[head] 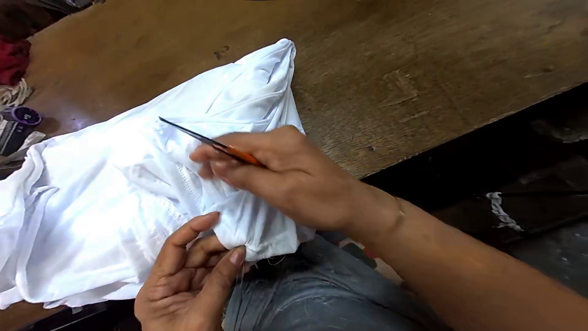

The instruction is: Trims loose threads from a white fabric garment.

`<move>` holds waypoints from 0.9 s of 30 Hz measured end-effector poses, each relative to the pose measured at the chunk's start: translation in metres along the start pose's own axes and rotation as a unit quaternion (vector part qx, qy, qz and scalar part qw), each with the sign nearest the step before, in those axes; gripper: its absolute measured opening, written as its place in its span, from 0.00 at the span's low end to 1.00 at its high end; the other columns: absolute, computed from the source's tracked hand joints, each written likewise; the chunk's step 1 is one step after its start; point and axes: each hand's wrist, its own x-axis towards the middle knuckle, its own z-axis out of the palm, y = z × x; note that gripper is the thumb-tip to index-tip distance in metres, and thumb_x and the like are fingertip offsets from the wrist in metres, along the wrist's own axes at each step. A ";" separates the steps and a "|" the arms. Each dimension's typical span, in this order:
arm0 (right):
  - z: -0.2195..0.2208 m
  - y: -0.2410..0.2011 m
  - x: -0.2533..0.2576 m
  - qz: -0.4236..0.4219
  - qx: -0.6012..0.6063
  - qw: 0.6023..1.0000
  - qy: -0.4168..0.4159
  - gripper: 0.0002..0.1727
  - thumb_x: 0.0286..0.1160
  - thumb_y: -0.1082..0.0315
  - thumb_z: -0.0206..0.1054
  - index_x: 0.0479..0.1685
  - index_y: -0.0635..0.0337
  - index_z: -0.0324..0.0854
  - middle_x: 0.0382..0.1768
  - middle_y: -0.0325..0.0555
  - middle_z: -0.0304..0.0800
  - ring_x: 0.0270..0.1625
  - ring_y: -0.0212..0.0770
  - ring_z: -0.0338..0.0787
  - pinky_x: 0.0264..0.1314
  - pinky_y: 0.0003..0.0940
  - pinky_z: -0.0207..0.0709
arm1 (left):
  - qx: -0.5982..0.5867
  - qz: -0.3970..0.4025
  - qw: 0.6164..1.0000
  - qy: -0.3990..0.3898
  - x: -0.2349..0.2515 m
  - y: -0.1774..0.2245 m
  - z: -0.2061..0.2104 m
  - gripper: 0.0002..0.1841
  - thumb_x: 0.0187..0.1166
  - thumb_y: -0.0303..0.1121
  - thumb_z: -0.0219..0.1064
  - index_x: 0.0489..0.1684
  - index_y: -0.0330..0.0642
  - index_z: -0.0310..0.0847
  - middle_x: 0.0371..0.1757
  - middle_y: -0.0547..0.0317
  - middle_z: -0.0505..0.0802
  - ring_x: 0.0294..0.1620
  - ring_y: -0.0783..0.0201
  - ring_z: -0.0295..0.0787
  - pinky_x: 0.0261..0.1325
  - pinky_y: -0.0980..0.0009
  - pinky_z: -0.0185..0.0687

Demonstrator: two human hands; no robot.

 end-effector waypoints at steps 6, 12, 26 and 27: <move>-0.002 0.025 0.022 0.163 0.203 0.966 -0.015 0.13 0.90 0.71 0.55 0.56 0.64 0.85 0.42 0.41 0.94 0.16 0.22 0.68 0.15 0.19 0.60 | 0.045 0.049 0.997 -0.038 0.003 0.001 0.006 0.09 0.79 0.25 0.70 0.50 0.41 0.94 0.43 0.55 0.93 0.37 0.62 0.93 0.43 0.67 0.96; -0.016 0.003 -0.061 0.110 0.127 0.975 0.145 0.06 0.80 0.69 0.66 0.34 0.58 0.84 0.19 0.33 0.77 0.16 0.25 0.70 0.14 0.17 0.62 | -0.072 -0.014 0.997 0.003 0.003 0.001 0.022 0.18 0.63 0.19 0.80 0.53 0.39 0.93 0.42 0.51 0.94 0.32 0.62 0.95 0.39 0.68 0.97; -0.003 0.000 -0.141 -0.040 -0.023 0.999 0.006 0.11 0.84 0.65 0.61 0.36 0.59 0.85 0.27 0.40 0.82 0.30 0.29 0.80 0.30 0.21 0.71 | -0.077 -0.054 0.995 -0.033 -0.011 0.004 0.037 0.16 0.69 0.18 0.76 0.56 0.36 0.91 0.48 0.50 0.95 0.35 0.62 0.96 0.41 0.68 0.98; -0.006 -0.002 -0.145 -0.048 -0.020 0.998 -0.033 0.10 0.83 0.66 0.61 0.35 0.59 0.84 0.25 0.42 0.80 0.28 0.32 0.79 0.27 0.25 0.70 | -0.078 -0.052 0.995 -0.028 -0.012 0.004 0.037 0.17 0.68 0.18 0.76 0.56 0.36 0.91 0.48 0.50 0.95 0.34 0.61 0.96 0.41 0.66 0.98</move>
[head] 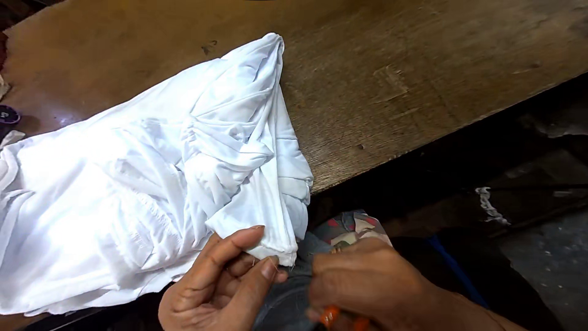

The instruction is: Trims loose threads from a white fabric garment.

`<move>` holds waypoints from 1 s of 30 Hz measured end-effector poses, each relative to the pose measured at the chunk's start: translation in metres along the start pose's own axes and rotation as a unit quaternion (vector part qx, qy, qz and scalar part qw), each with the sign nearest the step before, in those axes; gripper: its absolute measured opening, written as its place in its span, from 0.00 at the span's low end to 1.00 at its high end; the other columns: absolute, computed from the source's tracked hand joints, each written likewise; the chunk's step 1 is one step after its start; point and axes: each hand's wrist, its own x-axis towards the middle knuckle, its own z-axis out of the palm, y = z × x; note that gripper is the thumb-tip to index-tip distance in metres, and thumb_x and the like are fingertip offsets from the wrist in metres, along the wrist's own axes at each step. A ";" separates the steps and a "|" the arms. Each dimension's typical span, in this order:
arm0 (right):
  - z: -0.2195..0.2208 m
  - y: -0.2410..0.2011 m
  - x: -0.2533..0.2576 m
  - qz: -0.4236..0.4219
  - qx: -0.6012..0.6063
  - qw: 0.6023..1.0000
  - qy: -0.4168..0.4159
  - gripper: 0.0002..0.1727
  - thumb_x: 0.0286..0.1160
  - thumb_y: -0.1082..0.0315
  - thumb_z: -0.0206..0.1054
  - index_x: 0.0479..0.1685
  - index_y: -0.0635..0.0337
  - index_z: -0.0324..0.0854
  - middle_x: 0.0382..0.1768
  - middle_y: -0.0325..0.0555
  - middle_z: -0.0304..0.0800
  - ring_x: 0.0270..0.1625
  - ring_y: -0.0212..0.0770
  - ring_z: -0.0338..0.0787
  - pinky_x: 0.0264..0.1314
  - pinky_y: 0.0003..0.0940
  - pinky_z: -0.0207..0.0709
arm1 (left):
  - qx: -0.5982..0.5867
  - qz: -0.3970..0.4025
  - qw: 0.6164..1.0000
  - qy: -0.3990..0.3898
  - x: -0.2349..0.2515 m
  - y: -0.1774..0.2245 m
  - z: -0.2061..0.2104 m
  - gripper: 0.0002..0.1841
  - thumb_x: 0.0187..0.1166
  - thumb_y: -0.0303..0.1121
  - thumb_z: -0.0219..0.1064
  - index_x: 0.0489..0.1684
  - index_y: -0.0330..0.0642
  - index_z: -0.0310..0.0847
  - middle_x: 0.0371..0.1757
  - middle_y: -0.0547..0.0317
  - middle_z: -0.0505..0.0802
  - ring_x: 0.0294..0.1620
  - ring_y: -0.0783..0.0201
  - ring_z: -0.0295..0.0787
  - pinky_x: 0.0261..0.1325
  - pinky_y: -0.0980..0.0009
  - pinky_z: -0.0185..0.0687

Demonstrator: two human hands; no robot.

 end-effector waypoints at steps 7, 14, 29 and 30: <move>0.001 -0.004 -0.004 0.048 0.065 0.989 0.127 0.11 0.75 0.63 0.76 0.43 0.62 0.86 0.33 0.39 0.89 0.35 0.21 0.84 0.37 0.12 0.78 | -0.002 0.033 0.999 -0.014 -0.004 -0.007 0.006 0.26 0.69 0.16 0.76 0.70 0.37 0.82 0.55 0.51 0.95 0.38 0.61 0.98 0.43 0.67 0.98; 0.002 0.002 0.033 -0.007 -0.094 0.980 0.176 0.09 0.69 0.69 0.75 0.45 0.64 0.91 0.29 0.37 0.85 0.32 0.24 0.82 0.33 0.16 0.76 | -0.010 0.064 0.997 -0.047 -0.004 -0.015 0.003 0.27 0.75 0.21 0.73 0.76 0.44 0.80 0.56 0.54 0.95 0.48 0.63 0.97 0.53 0.68 0.95; 0.004 -0.004 -0.025 0.035 -0.167 0.985 0.017 0.21 0.89 0.49 0.55 0.40 0.56 0.82 0.27 0.43 0.81 0.28 0.38 0.82 0.25 0.32 0.73 | 0.016 0.075 0.997 0.005 -0.003 -0.026 0.004 0.25 0.83 0.23 0.65 0.81 0.37 0.73 0.47 0.47 0.96 0.37 0.56 0.97 0.41 0.63 0.98; -0.002 -0.005 -0.023 0.064 -0.194 0.978 0.045 0.27 0.89 0.40 0.53 0.48 0.56 0.83 0.30 0.42 0.82 0.30 0.35 0.83 0.27 0.29 0.75 | 0.022 0.075 0.997 0.006 -0.004 -0.024 0.005 0.28 0.83 0.23 0.65 0.84 0.38 0.69 0.47 0.49 0.97 0.37 0.56 0.98 0.41 0.64 0.98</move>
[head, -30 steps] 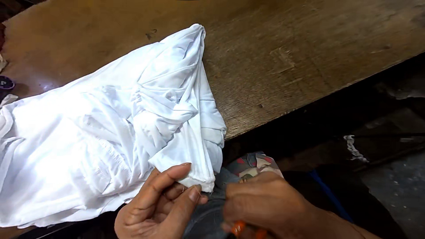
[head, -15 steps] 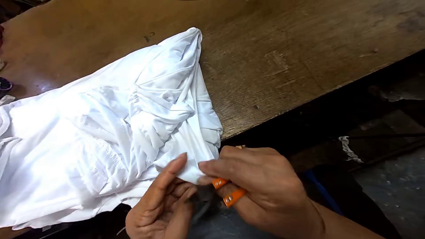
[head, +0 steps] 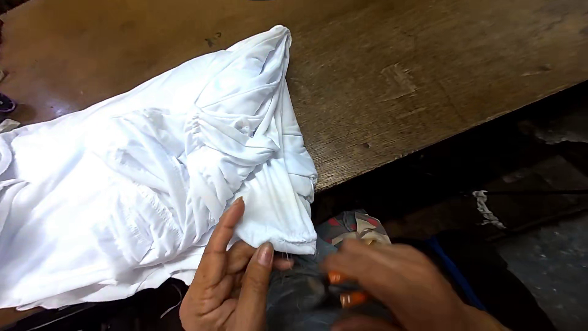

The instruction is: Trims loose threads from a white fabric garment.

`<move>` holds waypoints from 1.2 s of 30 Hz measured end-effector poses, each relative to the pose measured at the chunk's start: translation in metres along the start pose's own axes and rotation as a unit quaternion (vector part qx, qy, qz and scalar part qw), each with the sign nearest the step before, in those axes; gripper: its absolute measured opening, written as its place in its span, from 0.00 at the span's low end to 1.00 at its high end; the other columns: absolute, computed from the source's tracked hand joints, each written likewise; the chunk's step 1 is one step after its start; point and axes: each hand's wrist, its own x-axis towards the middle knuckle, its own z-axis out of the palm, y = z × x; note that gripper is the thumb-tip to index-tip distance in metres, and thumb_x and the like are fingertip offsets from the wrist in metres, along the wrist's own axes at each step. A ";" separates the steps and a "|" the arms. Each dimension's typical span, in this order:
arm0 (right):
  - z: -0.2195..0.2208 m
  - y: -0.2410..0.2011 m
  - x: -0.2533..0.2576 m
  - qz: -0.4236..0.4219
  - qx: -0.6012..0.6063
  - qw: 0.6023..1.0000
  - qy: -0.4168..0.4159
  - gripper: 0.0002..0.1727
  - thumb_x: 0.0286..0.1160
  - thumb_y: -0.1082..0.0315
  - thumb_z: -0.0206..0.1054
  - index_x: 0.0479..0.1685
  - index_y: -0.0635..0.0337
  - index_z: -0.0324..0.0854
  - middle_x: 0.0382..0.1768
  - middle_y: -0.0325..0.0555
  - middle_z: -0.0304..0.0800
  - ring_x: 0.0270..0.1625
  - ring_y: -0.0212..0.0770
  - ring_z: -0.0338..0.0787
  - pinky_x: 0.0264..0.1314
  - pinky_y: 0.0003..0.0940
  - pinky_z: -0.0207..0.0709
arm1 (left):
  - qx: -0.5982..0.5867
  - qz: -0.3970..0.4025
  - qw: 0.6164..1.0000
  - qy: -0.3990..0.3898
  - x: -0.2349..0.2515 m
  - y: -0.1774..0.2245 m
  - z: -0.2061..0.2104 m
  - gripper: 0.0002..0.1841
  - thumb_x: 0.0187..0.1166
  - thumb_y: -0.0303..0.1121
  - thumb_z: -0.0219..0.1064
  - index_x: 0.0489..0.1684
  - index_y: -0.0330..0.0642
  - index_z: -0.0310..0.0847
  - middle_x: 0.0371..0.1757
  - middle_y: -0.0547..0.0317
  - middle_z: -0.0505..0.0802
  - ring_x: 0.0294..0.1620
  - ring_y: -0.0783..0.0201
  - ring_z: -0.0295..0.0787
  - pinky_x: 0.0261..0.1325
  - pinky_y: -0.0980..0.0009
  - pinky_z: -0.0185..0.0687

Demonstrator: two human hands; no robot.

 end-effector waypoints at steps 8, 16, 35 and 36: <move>-0.009 0.004 0.013 -0.017 -0.177 0.978 0.108 0.23 0.93 0.53 0.49 0.59 0.58 0.85 0.32 0.41 0.80 0.33 0.35 0.78 0.30 0.27 0.68 | 0.031 0.024 0.999 0.000 -0.004 0.005 0.002 0.29 0.81 0.23 0.68 0.84 0.44 0.70 0.46 0.54 0.97 0.37 0.60 0.98 0.42 0.66 0.97; -0.005 0.004 0.020 -0.034 -0.156 0.980 0.116 0.21 0.92 0.55 0.52 0.56 0.60 0.87 0.30 0.40 0.79 0.32 0.33 0.76 0.30 0.25 0.66 | 0.030 0.025 0.999 0.002 -0.004 0.002 0.004 0.30 0.80 0.22 0.68 0.85 0.44 0.69 0.47 0.54 0.97 0.38 0.60 0.98 0.43 0.67 0.97; -0.011 0.006 0.016 -0.060 -0.189 0.974 0.107 0.19 0.91 0.55 0.55 0.57 0.58 0.87 0.28 0.41 0.79 0.30 0.36 0.75 0.28 0.29 0.63 | 0.014 0.004 1.000 0.003 -0.005 0.006 0.006 0.33 0.80 0.18 0.65 0.88 0.37 0.61 0.42 0.50 0.98 0.36 0.57 0.98 0.40 0.64 0.98; -0.010 0.005 0.016 -0.060 -0.189 0.974 0.108 0.19 0.90 0.55 0.55 0.58 0.58 0.87 0.28 0.40 0.79 0.30 0.36 0.75 0.28 0.29 0.64 | 0.016 0.004 1.000 0.004 -0.005 0.006 0.006 0.34 0.80 0.18 0.65 0.88 0.37 0.60 0.42 0.51 0.98 0.36 0.57 0.98 0.41 0.64 0.98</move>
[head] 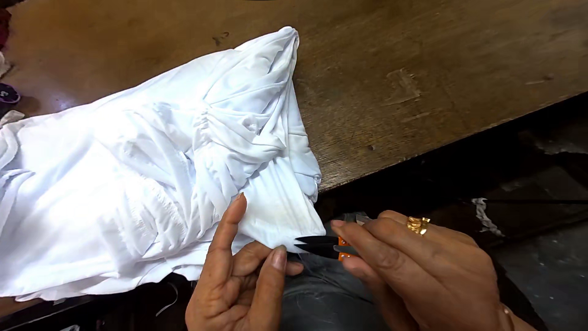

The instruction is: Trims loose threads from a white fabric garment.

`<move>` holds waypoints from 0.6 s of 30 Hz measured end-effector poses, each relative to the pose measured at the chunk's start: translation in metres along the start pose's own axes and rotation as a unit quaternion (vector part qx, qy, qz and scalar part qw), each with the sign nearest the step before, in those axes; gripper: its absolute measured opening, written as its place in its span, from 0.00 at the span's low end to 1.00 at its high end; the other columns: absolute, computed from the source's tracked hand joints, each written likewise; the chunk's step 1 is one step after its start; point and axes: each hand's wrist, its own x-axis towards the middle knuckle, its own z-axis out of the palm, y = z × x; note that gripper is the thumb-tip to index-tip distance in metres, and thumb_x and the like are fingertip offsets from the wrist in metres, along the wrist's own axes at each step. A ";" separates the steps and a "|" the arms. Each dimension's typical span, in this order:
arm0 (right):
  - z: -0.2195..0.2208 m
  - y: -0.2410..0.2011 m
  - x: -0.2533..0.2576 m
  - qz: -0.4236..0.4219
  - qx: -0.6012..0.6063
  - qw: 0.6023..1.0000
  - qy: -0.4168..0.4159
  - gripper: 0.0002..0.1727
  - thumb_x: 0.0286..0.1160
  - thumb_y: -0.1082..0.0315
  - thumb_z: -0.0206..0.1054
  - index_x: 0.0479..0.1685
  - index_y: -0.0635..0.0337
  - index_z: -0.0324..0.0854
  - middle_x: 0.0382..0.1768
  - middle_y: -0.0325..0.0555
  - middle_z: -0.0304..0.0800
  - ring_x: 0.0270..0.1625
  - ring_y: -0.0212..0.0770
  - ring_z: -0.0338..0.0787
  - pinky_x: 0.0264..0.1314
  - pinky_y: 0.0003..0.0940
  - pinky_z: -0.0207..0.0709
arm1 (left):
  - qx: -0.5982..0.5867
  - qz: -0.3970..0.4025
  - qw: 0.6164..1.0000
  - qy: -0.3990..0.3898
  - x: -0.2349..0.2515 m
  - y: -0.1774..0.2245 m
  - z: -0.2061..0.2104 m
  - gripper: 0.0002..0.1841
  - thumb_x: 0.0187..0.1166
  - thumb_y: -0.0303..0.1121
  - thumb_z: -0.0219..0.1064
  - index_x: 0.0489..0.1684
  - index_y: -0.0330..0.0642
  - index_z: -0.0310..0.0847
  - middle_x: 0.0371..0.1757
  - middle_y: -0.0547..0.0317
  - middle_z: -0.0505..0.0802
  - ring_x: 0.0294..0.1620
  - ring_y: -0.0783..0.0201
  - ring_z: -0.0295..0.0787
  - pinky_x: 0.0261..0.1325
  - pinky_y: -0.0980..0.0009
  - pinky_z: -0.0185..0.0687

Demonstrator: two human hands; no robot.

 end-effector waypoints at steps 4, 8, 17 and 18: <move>0.003 -0.003 0.001 0.002 -0.003 1.000 0.002 0.18 0.90 0.56 0.57 0.58 0.58 0.87 0.29 0.41 0.80 0.30 0.36 0.75 0.28 0.29 0.63 | 0.002 0.000 1.000 0.006 0.000 0.000 0.000 0.35 0.78 0.17 0.65 0.88 0.36 0.59 0.40 0.52 0.98 0.35 0.58 0.98 0.40 0.64 0.98; 0.004 -0.004 0.002 0.000 -0.002 1.000 0.006 0.19 0.89 0.56 0.57 0.59 0.59 0.86 0.28 0.41 0.78 0.29 0.37 0.74 0.28 0.29 0.63 | 0.002 -0.003 1.000 0.010 -0.001 0.000 0.000 0.35 0.78 0.16 0.65 0.88 0.36 0.57 0.38 0.52 0.98 0.34 0.58 0.98 0.39 0.64 0.98; 0.010 -0.009 0.002 0.018 0.019 1.000 0.000 0.17 0.90 0.57 0.56 0.51 0.58 0.88 0.28 0.40 0.80 0.30 0.34 0.76 0.28 0.28 0.63 | -0.028 -0.013 0.999 0.008 -0.002 -0.005 -0.001 0.29 0.80 0.18 0.65 0.83 0.38 0.69 0.38 0.49 0.96 0.32 0.56 0.97 0.38 0.63 0.98; 0.008 -0.008 0.002 0.029 0.036 0.999 -0.005 0.18 0.91 0.57 0.55 0.49 0.57 0.87 0.28 0.39 0.80 0.30 0.32 0.77 0.28 0.26 0.66 | -0.033 -0.013 0.999 0.008 -0.001 -0.006 -0.002 0.22 0.82 0.20 0.65 0.75 0.36 0.79 0.41 0.48 0.96 0.32 0.57 0.96 0.38 0.63 0.98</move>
